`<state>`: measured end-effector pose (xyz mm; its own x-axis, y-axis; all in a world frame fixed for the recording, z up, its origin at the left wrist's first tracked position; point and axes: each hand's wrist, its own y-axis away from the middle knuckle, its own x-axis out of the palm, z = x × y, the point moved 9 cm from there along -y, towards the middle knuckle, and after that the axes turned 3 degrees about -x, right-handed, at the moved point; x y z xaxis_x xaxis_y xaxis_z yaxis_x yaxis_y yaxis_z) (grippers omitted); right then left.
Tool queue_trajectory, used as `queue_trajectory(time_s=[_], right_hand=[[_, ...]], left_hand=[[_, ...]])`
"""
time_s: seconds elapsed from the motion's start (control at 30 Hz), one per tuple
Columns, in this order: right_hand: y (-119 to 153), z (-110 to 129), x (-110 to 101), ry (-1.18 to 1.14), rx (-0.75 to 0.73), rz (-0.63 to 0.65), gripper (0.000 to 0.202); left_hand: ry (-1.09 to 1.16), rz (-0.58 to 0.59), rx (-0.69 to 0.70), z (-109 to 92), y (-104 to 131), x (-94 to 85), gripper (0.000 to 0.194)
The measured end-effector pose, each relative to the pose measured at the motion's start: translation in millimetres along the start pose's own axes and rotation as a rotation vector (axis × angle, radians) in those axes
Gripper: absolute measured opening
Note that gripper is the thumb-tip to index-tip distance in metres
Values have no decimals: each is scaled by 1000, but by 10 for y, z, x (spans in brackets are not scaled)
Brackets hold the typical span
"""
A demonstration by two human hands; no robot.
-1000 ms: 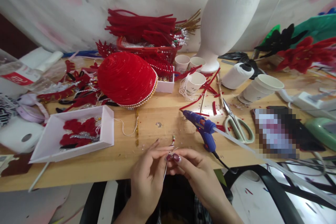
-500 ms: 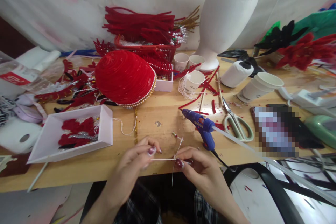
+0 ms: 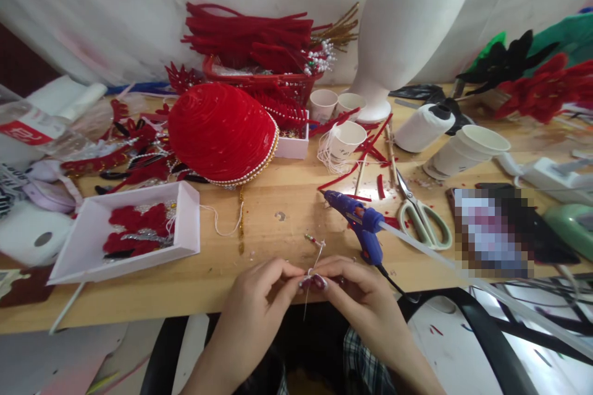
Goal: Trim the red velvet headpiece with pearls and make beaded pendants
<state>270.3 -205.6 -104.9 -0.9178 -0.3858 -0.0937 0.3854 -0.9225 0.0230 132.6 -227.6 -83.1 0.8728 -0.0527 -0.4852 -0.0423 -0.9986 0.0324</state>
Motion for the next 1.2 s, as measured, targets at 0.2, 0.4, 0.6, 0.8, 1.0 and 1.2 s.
queue_trajectory(time_s=[0.2, 0.4, 0.6, 0.8, 1.0, 1.2], right_hand=[[-28, 59, 15, 45, -83, -21, 15], [0, 130, 42, 102, -166, -115, 16], [21, 77, 98, 48, -123, -115, 13], [-7, -145, 233, -370, 149, -55, 16], [-66, -246, 401, -696, 280, -16, 29], [-86, -192, 354, -555, 217, -44, 31]], left_hand=[[106, -98, -132, 188, 55, 5, 19], [96, -331, -159, 189, 22, 33, 20], [-92, -584, 46, 49, 55, -173, 8], [-152, -610, 161, -7, 135, -184, 12], [-171, -521, 267, -170, 120, -130, 10], [-219, -486, 330, -344, 110, -190, 13]])
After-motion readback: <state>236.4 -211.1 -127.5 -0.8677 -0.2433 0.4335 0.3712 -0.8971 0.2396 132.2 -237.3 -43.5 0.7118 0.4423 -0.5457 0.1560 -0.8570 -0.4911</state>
